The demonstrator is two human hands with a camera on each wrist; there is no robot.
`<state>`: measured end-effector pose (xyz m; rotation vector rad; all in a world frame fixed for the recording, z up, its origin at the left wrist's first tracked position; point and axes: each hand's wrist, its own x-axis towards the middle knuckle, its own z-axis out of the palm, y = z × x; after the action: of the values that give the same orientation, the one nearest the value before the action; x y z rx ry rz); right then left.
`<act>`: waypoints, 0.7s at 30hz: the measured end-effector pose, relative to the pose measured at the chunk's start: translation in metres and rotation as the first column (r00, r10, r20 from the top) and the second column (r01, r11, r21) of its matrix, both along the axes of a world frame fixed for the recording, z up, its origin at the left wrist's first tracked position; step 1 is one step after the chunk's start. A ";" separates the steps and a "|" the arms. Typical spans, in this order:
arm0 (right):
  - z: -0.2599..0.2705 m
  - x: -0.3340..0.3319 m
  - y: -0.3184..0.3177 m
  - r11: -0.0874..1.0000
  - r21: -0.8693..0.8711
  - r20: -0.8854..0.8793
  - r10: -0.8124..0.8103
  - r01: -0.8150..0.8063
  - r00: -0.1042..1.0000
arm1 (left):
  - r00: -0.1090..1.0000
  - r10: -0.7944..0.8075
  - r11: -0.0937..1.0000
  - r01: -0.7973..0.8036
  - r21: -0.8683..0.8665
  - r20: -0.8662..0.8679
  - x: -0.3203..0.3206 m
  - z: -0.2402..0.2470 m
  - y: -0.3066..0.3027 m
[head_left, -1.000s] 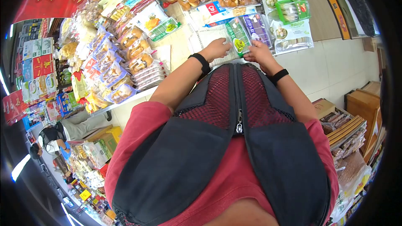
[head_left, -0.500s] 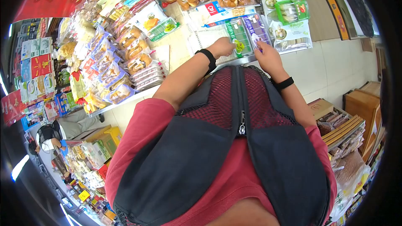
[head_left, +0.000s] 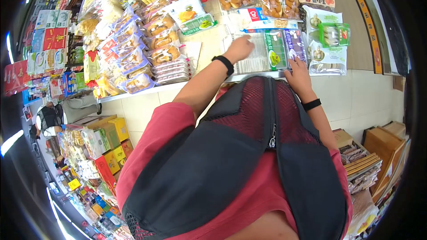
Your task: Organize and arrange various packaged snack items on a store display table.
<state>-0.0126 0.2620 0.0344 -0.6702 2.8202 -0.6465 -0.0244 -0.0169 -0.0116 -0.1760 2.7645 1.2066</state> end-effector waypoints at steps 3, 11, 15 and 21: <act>-0.004 0.000 -0.002 1.000 -0.003 0.014 -0.016 0.016 1.000 | 0.940 0.195 0.954 -0.248 -0.168 -0.280 -0.002 0.016 -0.055; -0.007 0.001 -0.004 1.000 -0.009 0.003 -0.015 0.015 1.000 | 0.978 0.120 0.629 -0.206 -0.750 -0.168 -0.008 0.030 -0.157; -0.002 0.002 -0.004 0.999 -0.027 -0.029 -0.026 0.025 0.999 | 0.991 0.076 0.615 -0.137 -0.777 -0.115 -0.007 0.030 -0.156; 0.014 -0.001 -0.006 0.989 -0.139 -0.017 -0.051 0.048 0.999 | 0.999 0.047 0.628 -0.015 -0.778 0.019 -0.003 0.043 -0.149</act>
<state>-0.0137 0.2557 0.0480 -0.6340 2.8394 -0.8556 -0.0272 -0.1663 0.0310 -0.3109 3.0453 -0.1045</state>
